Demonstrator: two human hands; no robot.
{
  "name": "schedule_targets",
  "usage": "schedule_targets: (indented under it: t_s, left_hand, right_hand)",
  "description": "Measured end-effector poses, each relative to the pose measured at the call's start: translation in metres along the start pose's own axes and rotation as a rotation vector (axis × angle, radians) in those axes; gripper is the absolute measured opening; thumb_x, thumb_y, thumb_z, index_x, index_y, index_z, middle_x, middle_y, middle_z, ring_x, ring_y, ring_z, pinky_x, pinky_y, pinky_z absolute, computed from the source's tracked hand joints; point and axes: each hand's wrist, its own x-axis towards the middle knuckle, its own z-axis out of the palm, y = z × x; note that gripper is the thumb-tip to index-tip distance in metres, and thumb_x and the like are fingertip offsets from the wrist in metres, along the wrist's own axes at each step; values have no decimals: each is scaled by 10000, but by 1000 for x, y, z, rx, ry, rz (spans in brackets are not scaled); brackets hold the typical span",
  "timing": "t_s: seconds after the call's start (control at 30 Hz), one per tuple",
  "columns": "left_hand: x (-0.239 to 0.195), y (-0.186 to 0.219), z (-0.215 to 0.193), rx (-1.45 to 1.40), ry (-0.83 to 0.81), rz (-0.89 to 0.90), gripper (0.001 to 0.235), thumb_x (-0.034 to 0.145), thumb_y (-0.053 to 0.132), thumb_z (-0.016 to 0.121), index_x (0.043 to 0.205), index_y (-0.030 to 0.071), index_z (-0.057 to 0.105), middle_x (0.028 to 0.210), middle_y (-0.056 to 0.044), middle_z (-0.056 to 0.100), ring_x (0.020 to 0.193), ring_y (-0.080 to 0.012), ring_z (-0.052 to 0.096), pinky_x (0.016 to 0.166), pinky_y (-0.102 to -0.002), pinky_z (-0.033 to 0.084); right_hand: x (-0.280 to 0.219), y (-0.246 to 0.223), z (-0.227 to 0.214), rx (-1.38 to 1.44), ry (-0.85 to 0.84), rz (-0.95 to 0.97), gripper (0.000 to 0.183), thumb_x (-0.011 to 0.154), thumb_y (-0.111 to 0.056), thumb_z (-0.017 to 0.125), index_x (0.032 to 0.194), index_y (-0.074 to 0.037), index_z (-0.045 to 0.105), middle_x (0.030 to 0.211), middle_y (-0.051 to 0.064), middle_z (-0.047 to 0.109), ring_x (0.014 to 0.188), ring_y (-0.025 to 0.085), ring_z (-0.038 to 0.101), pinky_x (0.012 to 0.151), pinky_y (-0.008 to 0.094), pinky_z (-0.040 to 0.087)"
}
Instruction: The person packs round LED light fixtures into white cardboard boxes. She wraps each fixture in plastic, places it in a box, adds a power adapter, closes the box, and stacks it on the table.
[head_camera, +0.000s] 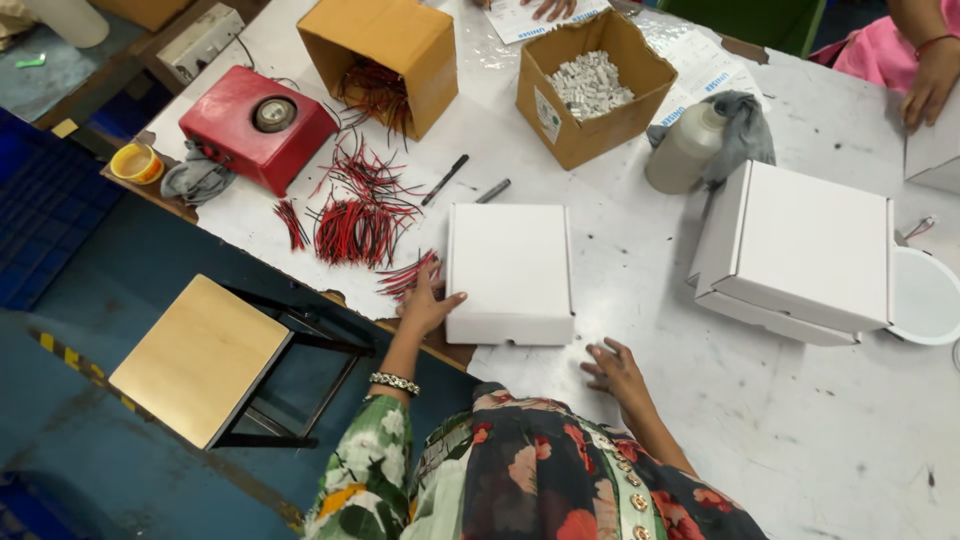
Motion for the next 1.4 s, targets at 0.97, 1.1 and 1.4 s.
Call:
schedule_targets:
  t_s: [0.97, 1.1, 1.4]
  left_hand:
    - [-71, 93, -6, 24, -191, 1269, 433, 786, 206, 785, 1206, 166, 683, 1138, -8, 707, 938, -236, 675, 846, -393, 542]
    - [-81, 131, -23, -67, -273, 1220, 274, 860, 254, 744, 1121, 177, 713, 1040, 0, 702, 852, -212, 716, 719, -338, 567]
    - [-74, 210, -64, -282, -216, 993, 203, 932, 362, 729, 1051, 198, 745, 1031, 16, 748, 761, -154, 719, 690, -295, 563]
  right_hand:
    - [-51, 37, -35, 971, 500, -106, 485, 1079, -525, 461, 1121, -44, 508, 908, 67, 608, 814, 214, 561, 721, 341, 489]
    - [-78, 26, 0, 797, 824, -407, 405, 1117, -452, 394, 1115, -53, 464, 850, 89, 620, 771, 268, 639, 699, 372, 526]
    - [-61, -15, 45, -629, 412, -595, 276, 902, -212, 655, 1130, -77, 732, 1103, 122, 743, 957, 280, 725, 819, 411, 579]
